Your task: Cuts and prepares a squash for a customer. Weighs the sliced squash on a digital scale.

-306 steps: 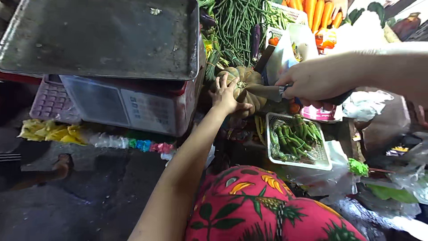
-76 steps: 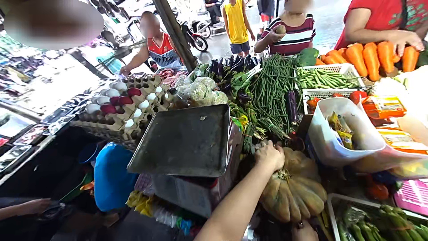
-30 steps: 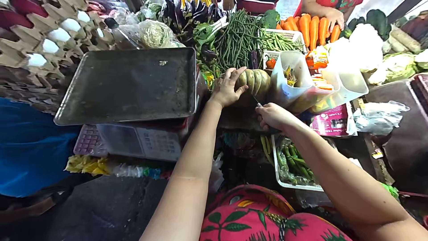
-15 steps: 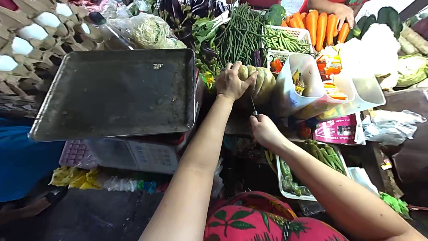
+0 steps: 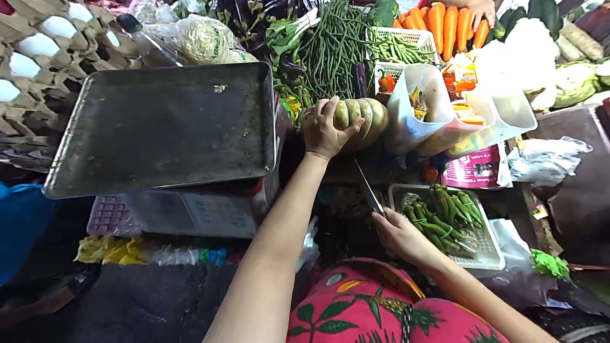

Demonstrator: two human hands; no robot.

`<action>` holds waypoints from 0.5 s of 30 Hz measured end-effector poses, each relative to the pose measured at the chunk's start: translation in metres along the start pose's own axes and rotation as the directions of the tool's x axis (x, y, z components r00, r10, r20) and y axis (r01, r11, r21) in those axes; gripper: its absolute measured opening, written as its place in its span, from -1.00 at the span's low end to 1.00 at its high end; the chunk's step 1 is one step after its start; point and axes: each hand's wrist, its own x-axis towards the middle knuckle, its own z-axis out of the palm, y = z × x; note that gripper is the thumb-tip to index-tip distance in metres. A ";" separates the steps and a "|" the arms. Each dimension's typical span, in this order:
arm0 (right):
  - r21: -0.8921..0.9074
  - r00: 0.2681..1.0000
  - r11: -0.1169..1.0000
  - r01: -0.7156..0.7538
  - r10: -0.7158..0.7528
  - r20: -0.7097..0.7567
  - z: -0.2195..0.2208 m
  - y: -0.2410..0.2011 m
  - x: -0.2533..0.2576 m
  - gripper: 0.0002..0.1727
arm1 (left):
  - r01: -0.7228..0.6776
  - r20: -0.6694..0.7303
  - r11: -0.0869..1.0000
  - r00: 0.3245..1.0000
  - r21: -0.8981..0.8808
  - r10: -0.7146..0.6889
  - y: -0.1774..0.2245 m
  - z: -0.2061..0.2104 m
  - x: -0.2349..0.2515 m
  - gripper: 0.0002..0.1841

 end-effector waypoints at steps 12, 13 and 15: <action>-0.655 0.986 0.749 -0.099 -0.014 -0.164 -0.071 -0.002 -0.117 -0.63 | -0.201 0.131 0.977 0.973 0.073 0.191 0.014 -0.014 -0.174 -0.08; -0.690 0.988 0.717 -0.095 -0.018 -0.154 -0.071 -0.004 -0.121 -0.66 | -0.206 0.118 0.974 0.974 0.091 0.195 0.014 -0.011 -0.183 -0.13; -0.746 0.982 0.666 -0.022 -0.126 -0.141 -0.070 -0.006 -0.131 -0.60 | -0.210 0.098 0.972 0.975 0.102 0.200 0.015 -0.007 -0.193 -0.20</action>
